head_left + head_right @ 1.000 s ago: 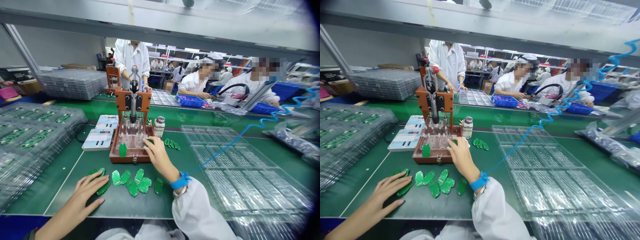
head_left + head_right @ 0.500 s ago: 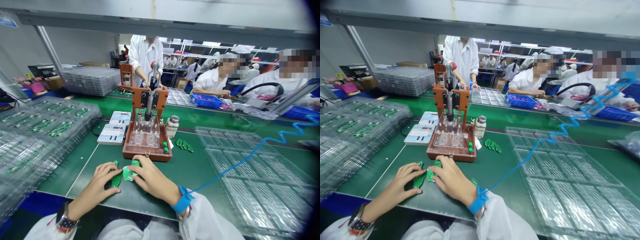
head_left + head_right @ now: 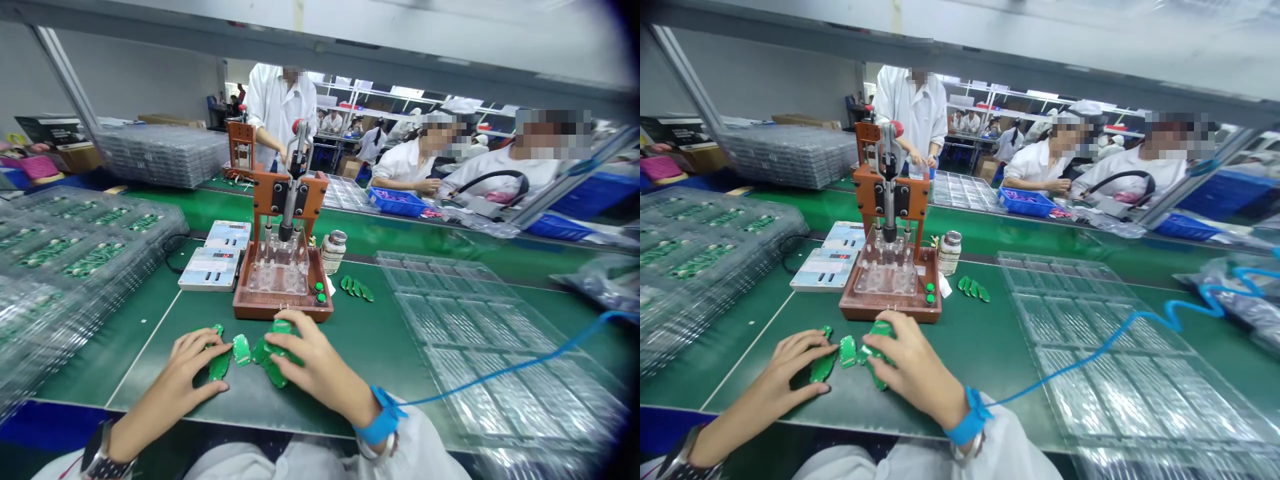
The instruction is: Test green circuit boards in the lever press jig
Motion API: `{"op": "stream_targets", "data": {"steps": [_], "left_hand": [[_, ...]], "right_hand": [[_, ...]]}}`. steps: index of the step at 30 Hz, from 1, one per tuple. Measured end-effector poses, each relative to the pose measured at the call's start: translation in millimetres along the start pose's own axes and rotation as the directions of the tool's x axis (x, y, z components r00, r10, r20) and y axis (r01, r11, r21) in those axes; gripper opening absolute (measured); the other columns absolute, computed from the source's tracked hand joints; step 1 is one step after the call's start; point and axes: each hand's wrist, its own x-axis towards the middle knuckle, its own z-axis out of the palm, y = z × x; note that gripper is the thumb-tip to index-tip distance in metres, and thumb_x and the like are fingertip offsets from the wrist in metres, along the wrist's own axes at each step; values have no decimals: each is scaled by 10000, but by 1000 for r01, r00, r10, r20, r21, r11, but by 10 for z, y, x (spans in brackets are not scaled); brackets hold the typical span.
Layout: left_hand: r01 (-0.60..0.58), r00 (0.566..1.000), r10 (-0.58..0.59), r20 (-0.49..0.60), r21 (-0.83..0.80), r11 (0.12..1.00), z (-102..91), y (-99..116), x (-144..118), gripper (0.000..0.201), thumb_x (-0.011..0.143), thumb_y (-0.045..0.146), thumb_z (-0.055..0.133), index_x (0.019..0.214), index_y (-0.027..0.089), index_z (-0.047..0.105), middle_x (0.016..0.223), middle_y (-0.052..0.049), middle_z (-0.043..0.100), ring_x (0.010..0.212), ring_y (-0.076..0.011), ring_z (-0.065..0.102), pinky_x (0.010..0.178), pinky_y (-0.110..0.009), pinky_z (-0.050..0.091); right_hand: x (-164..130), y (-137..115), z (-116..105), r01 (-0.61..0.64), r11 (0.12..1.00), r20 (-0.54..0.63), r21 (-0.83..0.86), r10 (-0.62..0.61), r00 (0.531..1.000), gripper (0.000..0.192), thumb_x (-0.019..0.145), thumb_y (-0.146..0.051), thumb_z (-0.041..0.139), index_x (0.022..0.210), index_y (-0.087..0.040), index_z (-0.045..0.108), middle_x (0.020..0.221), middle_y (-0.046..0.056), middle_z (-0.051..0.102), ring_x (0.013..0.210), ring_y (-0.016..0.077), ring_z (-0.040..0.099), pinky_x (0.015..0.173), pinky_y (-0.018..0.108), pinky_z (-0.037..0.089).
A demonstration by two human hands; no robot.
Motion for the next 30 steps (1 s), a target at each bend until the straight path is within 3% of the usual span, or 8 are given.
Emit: {"op": "stream_targets", "data": {"steps": [2, 5, 11, 19, 23, 27, 28, 30], "left_hand": [[8, 1000, -9, -27, -12, 1000, 50, -29, -18, 419, 793, 523, 642, 1136, 283, 636, 1125, -73, 635, 1135, -286, 522, 942, -417, 403], [-5, 999, 4, -41, -29, 1000, 92, -49, -17, 425, 797, 552, 620, 1128, 287, 643, 1111, -69, 643, 1129, -280, 527, 941, -407, 407], [6, 999, -7, -46, -14, 1000, 106, -55, -21, 430, 797, 561, 611, 1124, 285, 656, 1114, -70, 643, 1126, -281, 528, 943, -401, 410], [10, 999, -7, 46, -62, 998, 20, -107, -13, 493, 760, 526, 672, 1200, 311, 613, 1188, -59, 638, 1169, -296, 511, 964, -408, 397], [42, 990, -25, 137, -125, 991, -48, -78, 19, 498, 764, 449, 699, 1229, 307, 589, 1234, -64, 622, 1221, -304, 476, 995, -433, 369], [64, 994, -47, 95, -176, 982, -65, -51, 18, 481, 730, 441, 731, 1177, 297, 626, 1185, -70, 642, 1199, -311, 486, 987, -446, 370], [62, 996, -49, 77, -181, 981, -92, -39, 28, 484, 724, 451, 734, 1170, 294, 629, 1186, -69, 637, 1190, -308, 490, 985, -441, 373], [50, 998, -45, 32, -178, 983, -187, -10, 79, 491, 729, 462, 730, 1174, 285, 622, 1197, -66, 624, 1182, -294, 490, 986, -426, 375]], "right_hand": [[-119, 226, -224, -88, 996, -253, 1, 86, 964, 217, 861, -242, 568, 1067, -223, 633, 1179, 99, 534, 1099, 193, 544, 914, 324, 488], [-307, 780, -538, -302, 949, -502, -92, 218, 837, 201, 840, -268, 588, 1021, -210, 654, 1117, 108, 549, 1061, 214, 558, 902, 376, 491], [-404, 1718, -644, -484, 865, -412, -135, 395, 821, 323, 814, -418, 560, 973, -164, 679, 1059, 128, 568, 1022, 243, 580, 906, 421, 485], [-442, 1952, -558, -553, 819, -386, -150, 467, 796, 426, 818, -514, 522, 1017, -171, 675, 1079, 137, 586, 1055, 269, 568, 937, 469, 445], [-430, 1838, -606, -606, 776, -430, -175, 494, 756, 470, 784, -547, 574, 1030, -158, 668, 1176, 181, 559, 1121, 349, 515, 925, 598, 394], [-158, 1097, -529, -384, 883, -638, -270, 135, 758, 258, 874, -338, 553, 1062, -177, 625, 1108, 132, 602, 1074, 256, 550, 928, 482, 439], [-75, 845, -467, -261, 925, -624, -276, 35, 780, 203, 874, -259, 564, 1058, -191, 614, 1051, 103, 621, 1034, 219, 566, 911, 424, 459], [72, 372, -279, 7, 980, -395, -197, -86, 915, 189, 885, -169, 543, 1064, -207, 593, 986, 63, 637, 979, 168, 579, 863, 328, 488]]}}
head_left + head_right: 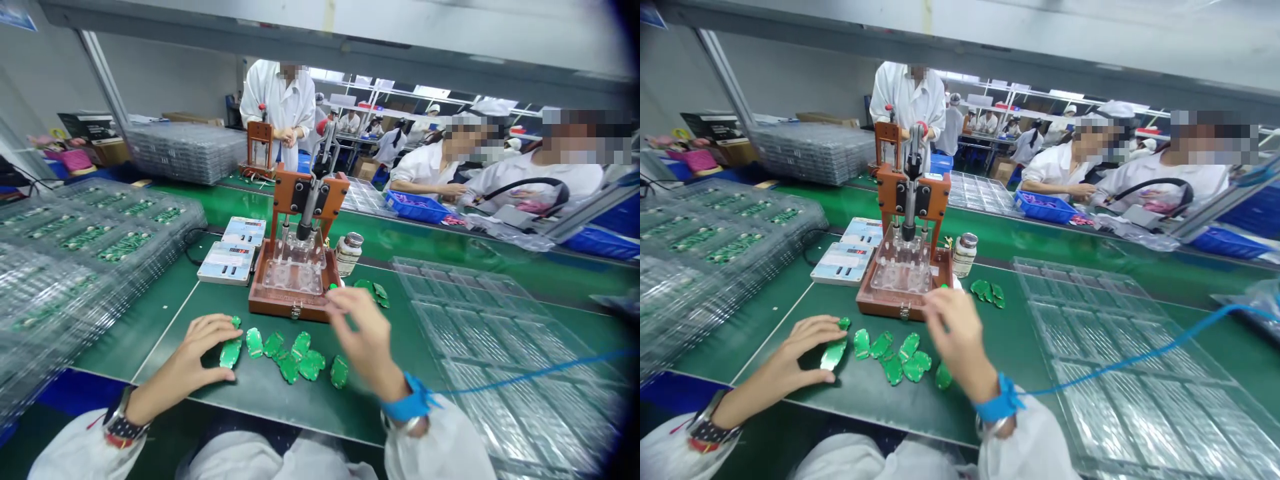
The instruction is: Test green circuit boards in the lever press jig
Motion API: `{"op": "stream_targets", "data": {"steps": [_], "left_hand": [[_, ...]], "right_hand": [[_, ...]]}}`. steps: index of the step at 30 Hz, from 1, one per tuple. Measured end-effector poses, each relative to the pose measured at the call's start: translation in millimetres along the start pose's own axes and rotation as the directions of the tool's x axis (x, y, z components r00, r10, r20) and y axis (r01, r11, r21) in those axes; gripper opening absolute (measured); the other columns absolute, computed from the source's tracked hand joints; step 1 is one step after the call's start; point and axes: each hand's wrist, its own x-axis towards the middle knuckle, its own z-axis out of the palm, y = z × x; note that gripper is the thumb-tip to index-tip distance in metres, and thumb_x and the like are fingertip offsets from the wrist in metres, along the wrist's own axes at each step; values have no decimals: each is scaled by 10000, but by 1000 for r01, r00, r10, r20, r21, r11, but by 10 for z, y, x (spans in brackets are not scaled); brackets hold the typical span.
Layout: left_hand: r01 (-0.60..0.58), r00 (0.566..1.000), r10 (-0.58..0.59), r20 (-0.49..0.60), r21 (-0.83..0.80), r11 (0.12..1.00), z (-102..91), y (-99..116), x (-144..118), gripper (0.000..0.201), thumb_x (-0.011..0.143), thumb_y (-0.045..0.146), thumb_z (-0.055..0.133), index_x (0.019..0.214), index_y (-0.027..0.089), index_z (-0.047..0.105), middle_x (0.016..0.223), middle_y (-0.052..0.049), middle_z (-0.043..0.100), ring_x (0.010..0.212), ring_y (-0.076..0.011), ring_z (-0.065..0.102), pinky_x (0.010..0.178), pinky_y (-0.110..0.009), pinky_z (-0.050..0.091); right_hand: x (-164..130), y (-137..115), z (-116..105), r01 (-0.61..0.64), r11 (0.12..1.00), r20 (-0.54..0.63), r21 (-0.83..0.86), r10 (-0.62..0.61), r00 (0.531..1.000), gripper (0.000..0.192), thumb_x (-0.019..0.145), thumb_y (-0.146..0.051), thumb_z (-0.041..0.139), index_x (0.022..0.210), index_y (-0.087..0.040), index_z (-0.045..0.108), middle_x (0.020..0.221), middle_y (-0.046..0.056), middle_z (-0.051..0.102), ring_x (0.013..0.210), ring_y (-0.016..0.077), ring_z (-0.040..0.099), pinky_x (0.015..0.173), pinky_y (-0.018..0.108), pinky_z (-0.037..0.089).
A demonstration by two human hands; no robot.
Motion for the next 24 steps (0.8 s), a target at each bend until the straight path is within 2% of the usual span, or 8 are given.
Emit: {"op": "stream_targets", "data": {"steps": [1, 2, 4, 6, 8, 13, 18, 24], "left_hand": [[-14, 1000, 14, -27, 7, 1000, -59, 27, 39, 493, 735, 461, 727, 1180, 281, 614, 1194, -61, 622, 1181, -287, 488, 990, -421, 372], [-28, 998, 29, -53, 18, 999, -121, 54, 87, 494, 744, 454, 722, 1191, 280, 603, 1190, -56, 621, 1185, -280, 483, 998, -419, 365], [-58, 993, 62, -97, 43, 997, -234, 95, 202, 505, 758, 438, 715, 1218, 282, 579, 1191, -51, 614, 1190, -271, 474, 1008, -418, 352], [-78, 990, 84, -117, 56, 995, -311, 110, 328, 511, 769, 425, 710, 1236, 277, 561, 1201, -55, 605, 1188, -264, 474, 1014, -419, 343], [-90, 988, 96, -121, 50, 995, -350, 100, 454, 502, 775, 420, 706, 1231, 267, 559, 1203, -62, 602, 1183, -261, 478, 1018, -423, 337], [-118, 978, 111, -178, -30, 993, -336, 68, 800, 494, 737, 439, 734, 1169, 243, 596, 1164, -70, 600, 1152, -270, 491, 1008, -437, 350], [-145, 964, 109, -243, -135, 980, -201, 125, 1238, 415, 728, 410, 745, 1071, 201, 642, 1109, -84, 606, 1103, -268, 516, 997, -438, 370], [-90, 983, 54, -175, -203, 975, 14, 115, 1588, 436, 663, 392, 795, 1032, 200, 665, 1092, -87, 623, 1070, -274, 546, 982, -445, 387]], "right_hand": [[23, -208, 95, 76, 994, 202, 78, -90, 975, 211, 891, -201, 547, 1100, -199, 580, 1048, 72, 629, 1017, 171, 568, 883, 323, 486], [30, -374, 201, 117, 985, 355, 123, -154, 922, 256, 885, -244, 567, 1136, -191, 567, 1123, 82, 611, 1069, 186, 547, 910, 334, 479], [11, -574, 421, 145, 977, 572, 155, -209, 793, 391, 856, -321, 610, 1209, -172, 531, 1247, 100, 552, 1171, 225, 484, 967, 366, 453], [-22, -632, 611, 134, 983, 667, 128, -185, 722, 465, 831, -344, 638, 1241, -163, 512, 1279, 105, 523, 1210, 247, 441, 993, 389, 433], [-47, -624, 739, 111, 989, 712, 96, -146, 687, 431, 834, -336, 635, 1215, -163, 532, 1226, 99, 540, 1176, 247, 451, 978, 393, 440], [-86, -632, 820, 102, 994, 714, 42, -101, 693, 234, 890, -266, 551, 1109, -189, 582, 1066, 63, 565, 1032, 211, 488, 903, 365, 468], [-141, -724, 844, 48, 979, 661, -197, 96, 744, 291, 854, -321, 596, 1102, -172, 568, 1053, 97, 544, 1006, 263, 486, 865, 425, 472], [-157, -820, 906, 48, 955, 637, -293, 158, 755, 112, 844, -174, 537, 951, -160, 565, 945, 91, 560, 919, 252, 517, 825, 397, 483]]}}
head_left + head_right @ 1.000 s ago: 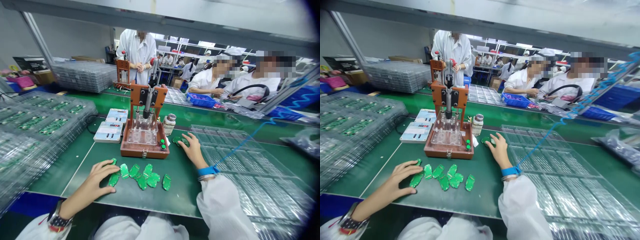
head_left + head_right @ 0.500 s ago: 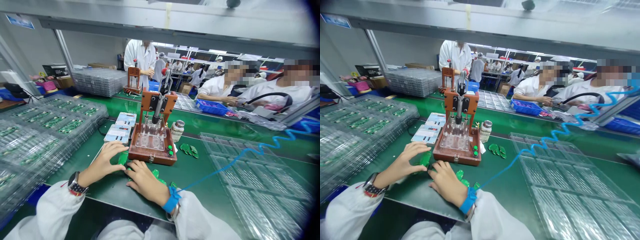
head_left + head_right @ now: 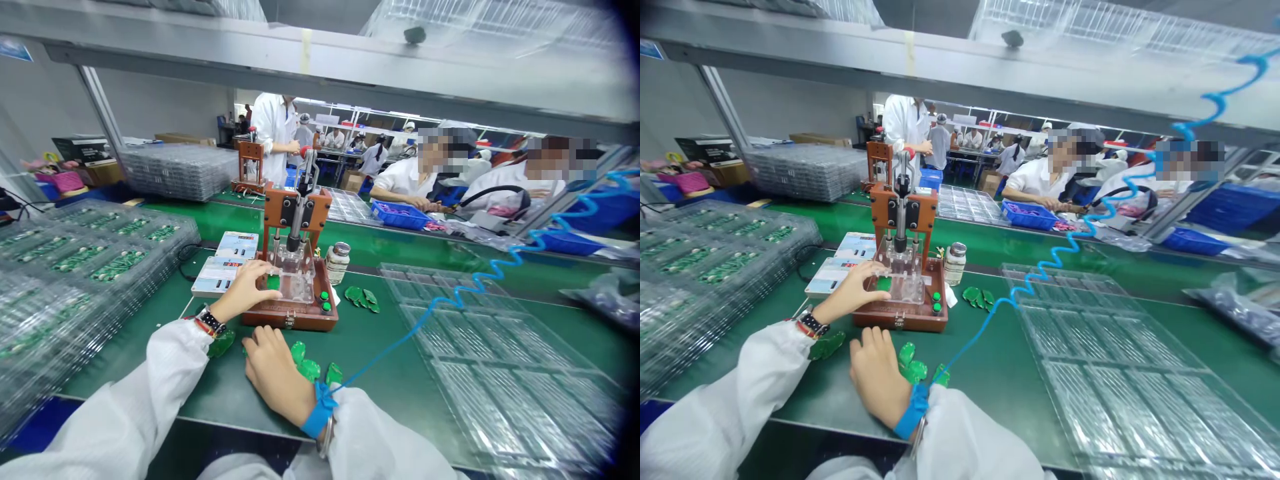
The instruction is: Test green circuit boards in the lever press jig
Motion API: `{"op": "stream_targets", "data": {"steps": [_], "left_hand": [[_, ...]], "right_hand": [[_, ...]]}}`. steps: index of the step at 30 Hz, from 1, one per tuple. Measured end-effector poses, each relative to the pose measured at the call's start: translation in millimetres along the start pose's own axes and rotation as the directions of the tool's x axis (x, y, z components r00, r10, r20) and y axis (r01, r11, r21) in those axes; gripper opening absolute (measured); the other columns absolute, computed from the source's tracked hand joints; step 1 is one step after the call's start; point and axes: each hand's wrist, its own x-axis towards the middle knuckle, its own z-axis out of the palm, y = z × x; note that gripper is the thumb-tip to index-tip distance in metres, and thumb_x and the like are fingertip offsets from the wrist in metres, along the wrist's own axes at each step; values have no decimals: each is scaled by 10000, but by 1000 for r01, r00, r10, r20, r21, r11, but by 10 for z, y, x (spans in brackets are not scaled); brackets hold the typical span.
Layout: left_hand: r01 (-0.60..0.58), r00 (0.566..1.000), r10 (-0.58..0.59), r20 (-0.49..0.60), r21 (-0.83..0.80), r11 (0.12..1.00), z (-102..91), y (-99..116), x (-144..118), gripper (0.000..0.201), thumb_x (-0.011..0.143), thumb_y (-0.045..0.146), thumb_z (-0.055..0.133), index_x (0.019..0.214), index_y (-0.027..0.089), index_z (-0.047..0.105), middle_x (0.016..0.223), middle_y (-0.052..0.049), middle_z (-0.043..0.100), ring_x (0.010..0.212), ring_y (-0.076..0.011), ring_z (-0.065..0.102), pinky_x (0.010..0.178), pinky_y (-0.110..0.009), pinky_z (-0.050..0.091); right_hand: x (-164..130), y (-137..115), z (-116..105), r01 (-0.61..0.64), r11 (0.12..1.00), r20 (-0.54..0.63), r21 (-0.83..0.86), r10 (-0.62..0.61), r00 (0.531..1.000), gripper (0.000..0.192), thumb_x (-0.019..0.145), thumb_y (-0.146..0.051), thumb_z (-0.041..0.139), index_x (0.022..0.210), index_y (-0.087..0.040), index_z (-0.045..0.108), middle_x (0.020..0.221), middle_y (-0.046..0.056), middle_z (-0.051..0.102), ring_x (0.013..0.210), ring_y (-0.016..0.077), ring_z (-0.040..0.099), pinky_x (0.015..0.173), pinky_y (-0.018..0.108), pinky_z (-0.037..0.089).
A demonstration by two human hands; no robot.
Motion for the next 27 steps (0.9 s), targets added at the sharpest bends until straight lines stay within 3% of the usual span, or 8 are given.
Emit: {"op": "stream_targets", "data": {"steps": [6, 9, 11, 14, 18, 20, 22, 27], "left_hand": [[-27, 999, 28, 47, -28, 999, -13, -79, -1, 417, 711, 442, 742, 1043, 201, 665, 1129, -96, 635, 1097, -267, 551, 1002, -444, 382], [-37, 999, 38, 34, -28, 999, -19, -150, -32, 372, 765, 461, 676, 1031, 201, 675, 1116, -95, 652, 1103, -271, 561, 1005, -457, 389], [-33, 999, 34, 20, -8, 999, 4, -212, -51, 376, 782, 475, 646, 1038, 202, 677, 1116, -96, 658, 1098, -278, 568, 998, -475, 397], [-55, 998, 55, 3, 41, 998, 46, -276, -82, 398, 794, 502, 622, 1072, 221, 671, 1150, -94, 651, 1115, -284, 557, 999, -498, 392], [-71, 997, 70, 14, 94, 993, 73, -269, -124, 394, 797, 501, 625, 1100, 253, 666, 1185, -83, 633, 1154, -279, 525, 1024, -505, 362], [-59, 998, 59, 7, 98, 993, 82, -256, -133, 377, 797, 481, 631, 1094, 252, 670, 1179, -82, 634, 1155, -277, 520, 1032, -501, 353], [-53, 999, 53, 9, 77, 996, 92, -252, -131, 348, 806, 449, 626, 1085, 244, 671, 1180, -81, 630, 1149, -272, 523, 1030, -494, 359], [-80, 996, 79, 52, 19, 997, 114, -268, -115, 307, 829, 383, 596, 1085, 225, 655, 1163, -81, 625, 1114, -255, 544, 998, -473, 399]], "right_hand": [[11, -75, 81, 121, 981, -116, -153, -140, 983, 265, 807, -65, 499, 1069, -64, 539, 880, 124, 579, 808, 235, 537, 750, 379, 495], [14, -63, 41, 166, 981, -263, -100, -187, 947, 274, 836, -111, 481, 1103, -84, 537, 877, 103, 606, 792, 224, 558, 713, 358, 508], [-3, 11, -63, 171, 985, -420, -14, -162, 893, 266, 849, -133, 466, 1103, -118, 539, 879, 80, 633, 789, 205, 578, 699, 333, 516], [-79, 270, -299, 184, 977, -630, 110, -75, 773, 315, 839, -99, 447, 1142, -142, 521, 950, 78, 663, 869, 186, 607, 756, 308, 534], [-160, 800, -515, 51, 980, -727, 192, 108, 678, 378, 852, -62, 456, 1208, -178, 501, 1072, 100, 638, 1031, 187, 590, 887, 339, 532], [-135, 1027, -523, 14, 983, -721, 181, 123, 682, 361, 870, -66, 447, 1206, -179, 512, 1073, 108, 629, 1036, 189, 587, 884, 352, 540], [-71, 1171, -499, 47, 992, -697, 114, 46, 716, 351, 879, -61, 437, 1210, -152, 511, 1072, 122, 621, 1035, 192, 580, 880, 354, 543], [139, 1236, -456, 179, 984, -567, 9, -143, 811, 327, 864, -24, 408, 1153, -95, 544, 1100, 153, 600, 1104, 218, 527, 930, 387, 512]]}}
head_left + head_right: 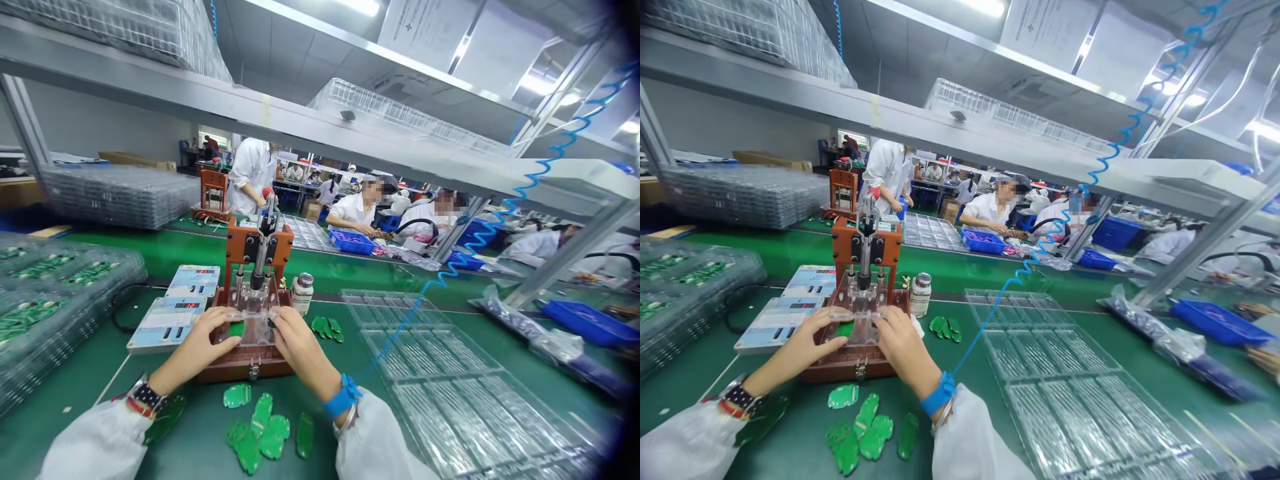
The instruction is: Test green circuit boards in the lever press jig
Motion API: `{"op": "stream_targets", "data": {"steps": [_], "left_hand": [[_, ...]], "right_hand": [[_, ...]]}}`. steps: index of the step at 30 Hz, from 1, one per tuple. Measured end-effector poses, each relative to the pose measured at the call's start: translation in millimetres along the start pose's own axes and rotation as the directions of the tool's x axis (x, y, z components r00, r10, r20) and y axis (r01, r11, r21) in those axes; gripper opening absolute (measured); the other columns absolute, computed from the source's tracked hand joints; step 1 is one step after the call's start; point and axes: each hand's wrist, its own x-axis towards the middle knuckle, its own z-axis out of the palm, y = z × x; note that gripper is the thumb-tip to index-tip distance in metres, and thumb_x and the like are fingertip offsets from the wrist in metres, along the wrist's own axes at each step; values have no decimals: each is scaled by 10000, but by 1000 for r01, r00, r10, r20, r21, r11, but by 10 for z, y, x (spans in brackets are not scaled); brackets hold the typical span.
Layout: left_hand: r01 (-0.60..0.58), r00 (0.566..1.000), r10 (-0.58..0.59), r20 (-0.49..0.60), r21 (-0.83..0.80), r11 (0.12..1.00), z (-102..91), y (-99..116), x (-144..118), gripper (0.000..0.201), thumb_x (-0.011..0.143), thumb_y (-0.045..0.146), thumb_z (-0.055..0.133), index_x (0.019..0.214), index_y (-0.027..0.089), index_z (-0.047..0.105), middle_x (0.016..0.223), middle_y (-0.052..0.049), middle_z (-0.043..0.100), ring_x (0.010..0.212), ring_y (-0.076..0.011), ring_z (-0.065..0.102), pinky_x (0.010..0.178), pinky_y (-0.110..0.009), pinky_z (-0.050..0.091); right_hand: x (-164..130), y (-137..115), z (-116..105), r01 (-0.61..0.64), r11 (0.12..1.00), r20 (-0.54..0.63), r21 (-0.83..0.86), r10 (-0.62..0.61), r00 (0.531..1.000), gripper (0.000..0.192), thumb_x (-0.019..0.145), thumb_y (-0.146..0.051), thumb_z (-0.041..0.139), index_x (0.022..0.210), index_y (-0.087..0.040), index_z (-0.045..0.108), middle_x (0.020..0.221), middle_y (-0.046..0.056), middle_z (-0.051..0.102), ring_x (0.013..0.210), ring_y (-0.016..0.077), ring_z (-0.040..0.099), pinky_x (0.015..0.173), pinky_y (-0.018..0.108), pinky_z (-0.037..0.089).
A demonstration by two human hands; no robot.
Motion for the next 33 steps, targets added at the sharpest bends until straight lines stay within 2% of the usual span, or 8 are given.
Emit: {"op": "stream_targets", "data": {"steps": [4, 7, 12, 15, 19, 25, 29, 33], "left_hand": [[11, 999, -12, -36, -11, 1000, 18, 15, -5, 305, 809, 358, 614, 1078, 219, 655, 1166, -83, 621, 1126, -259, 535, 1008, -478, 384], [37, 998, -38, -53, -20, 999, 22, 56, -17, 285, 803, 341, 621, 1057, 218, 661, 1175, -86, 616, 1137, -263, 529, 1017, -488, 368], [54, 997, -56, -46, -47, 997, -8, 136, -16, 280, 790, 315, 642, 1054, 224, 656, 1174, -79, 618, 1143, -260, 528, 1030, -481, 354], [56, 996, -60, -60, -75, 996, -21, 161, -11, 281, 773, 307, 656, 1038, 214, 654, 1161, -80, 624, 1135, -261, 533, 1029, -475, 361], [65, 995, -72, -74, -92, 994, -12, 157, -16, 273, 770, 321, 654, 1021, 214, 658, 1153, -75, 626, 1135, -265, 531, 1031, -481, 356], [71, 993, -81, -82, -116, 991, 0, 138, -24, 276, 768, 338, 663, 1015, 216, 664, 1150, -73, 631, 1132, -261, 531, 1023, -475, 365], [65, 994, -76, -78, -135, 989, -12, 146, -28, 299, 762, 342, 679, 1031, 213, 659, 1156, -76, 633, 1132, -262, 529, 1023, -477, 372], [62, 993, -77, -88, -154, 986, -36, 164, -41, 446, 764, 353, 695, 1180, 225, 600, 1236, -79, 593, 1195, -262, 478, 1050, -476, 353]], "right_hand": [[54, 23, 123, -24, 980, 125, 196, -1, 992, 378, 834, 1, 374, 1109, -140, 593, 1133, 114, 602, 1154, 186, 504, 993, 369, 468], [33, 36, 191, -140, 952, 126, 271, 109, 986, 394, 832, -11, 370, 1074, -193, 621, 1135, 79, 618, 1175, 170, 500, 1008, 382, 444], [21, -76, 183, -411, 906, 41, 97, 409, 912, 227, 890, -259, 507, 1075, -188, 618, 1108, 109, 607, 1104, 244, 519, 942, 454, 434], [62, -198, 185, -479, 877, 70, -44, 481, 874, 330, 845, -401, 593, 1081, -173, 614, 1105, 126, 579, 1080, 283, 493, 894, 469, 438], [139, -281, 265, -533, 839, 89, -107, 542, 835, 324, 852, -368, 591, 1094, -153, 614, 1081, 132, 585, 1049, 292, 487, 874, 474, 433], [152, -85, 246, -518, 855, 109, 38, 511, 852, 264, 814, -282, 636, 1051, -165, 637, 1034, 111, 628, 1015, 260, 531, 892, 449, 453], [97, 110, 83, -493, 815, 255, 305, 428, 867, 355, 736, -248, 724, 1075, -194, 632, 1074, 77, 643, 1025, 218, 574, 905, 385, 482], [118, 141, -34, -520, 783, 386, 342, 387, 837, 382, 752, -224, 710, 1124, -201, 625, 1144, 74, 627, 1095, 211, 544, 951, 389, 459]]}}
